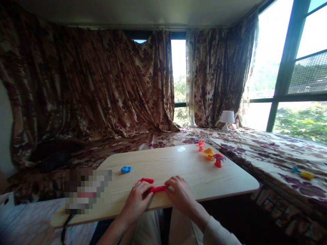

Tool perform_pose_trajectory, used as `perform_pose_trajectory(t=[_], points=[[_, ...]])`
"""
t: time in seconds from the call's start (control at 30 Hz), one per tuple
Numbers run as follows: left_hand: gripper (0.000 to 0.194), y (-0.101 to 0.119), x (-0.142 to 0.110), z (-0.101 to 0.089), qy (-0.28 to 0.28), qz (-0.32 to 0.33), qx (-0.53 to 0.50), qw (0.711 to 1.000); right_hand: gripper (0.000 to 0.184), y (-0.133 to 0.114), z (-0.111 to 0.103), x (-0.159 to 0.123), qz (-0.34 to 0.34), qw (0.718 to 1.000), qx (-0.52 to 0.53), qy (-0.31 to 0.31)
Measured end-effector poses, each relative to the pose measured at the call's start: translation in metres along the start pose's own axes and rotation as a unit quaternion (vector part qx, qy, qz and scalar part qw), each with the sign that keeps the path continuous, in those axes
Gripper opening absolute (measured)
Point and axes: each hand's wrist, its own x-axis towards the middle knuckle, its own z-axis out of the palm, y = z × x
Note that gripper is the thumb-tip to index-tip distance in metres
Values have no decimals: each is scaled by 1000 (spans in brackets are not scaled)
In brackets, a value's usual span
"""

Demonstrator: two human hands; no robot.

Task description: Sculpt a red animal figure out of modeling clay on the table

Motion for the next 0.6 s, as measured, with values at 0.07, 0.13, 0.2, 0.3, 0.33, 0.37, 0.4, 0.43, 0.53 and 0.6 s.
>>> perform_pose_trajectory(t=[0.07, 0.13, 0.2, 0.3, 0.33, 0.37, 0.4, 0.43, 0.53, 0.6], points=[[17, 0, 0, 1, 1, -2, -4, 1000, 25, 2, -2, -5, 10, 1000, -16, 15], [18, 1, 0, 2, 1, -5, -9, 1000, 28, 1, -3, -10, 23, 999, -32, 20], [18, 3, 0, 3, -1, -9, -10, 1000, 25, -3, -3, -14, 26, 999, -43, 10], [18, 4, 1, 5, -1, -20, -10, 1000, 22, -8, -3, -17, 15, 999, -46, -4], [19, 4, 1, 6, 0, -22, -14, 1000, 22, -8, -3, -16, 12, 999, -43, -5], [20, 4, 2, 6, 1, -25, -22, 999, 23, -7, -4, -15, 10, 999, -37, -3], [21, 4, 2, 6, 3, -29, -34, 999, 24, -6, -6, -14, 10, 1000, -29, 3], [21, 4, 3, 6, 4, -34, -47, 998, 26, -5, -8, -12, 9, 1000, -21, 11], [21, 8, 6, 2, 8, -41, -54, 998, 35, -7, -19, -7, -16, 999, -19, 41], [20, 16, 11, -2, 14, -31, -32, 999, 36, -14, -23, -5, -51, 998, -31, 33]])
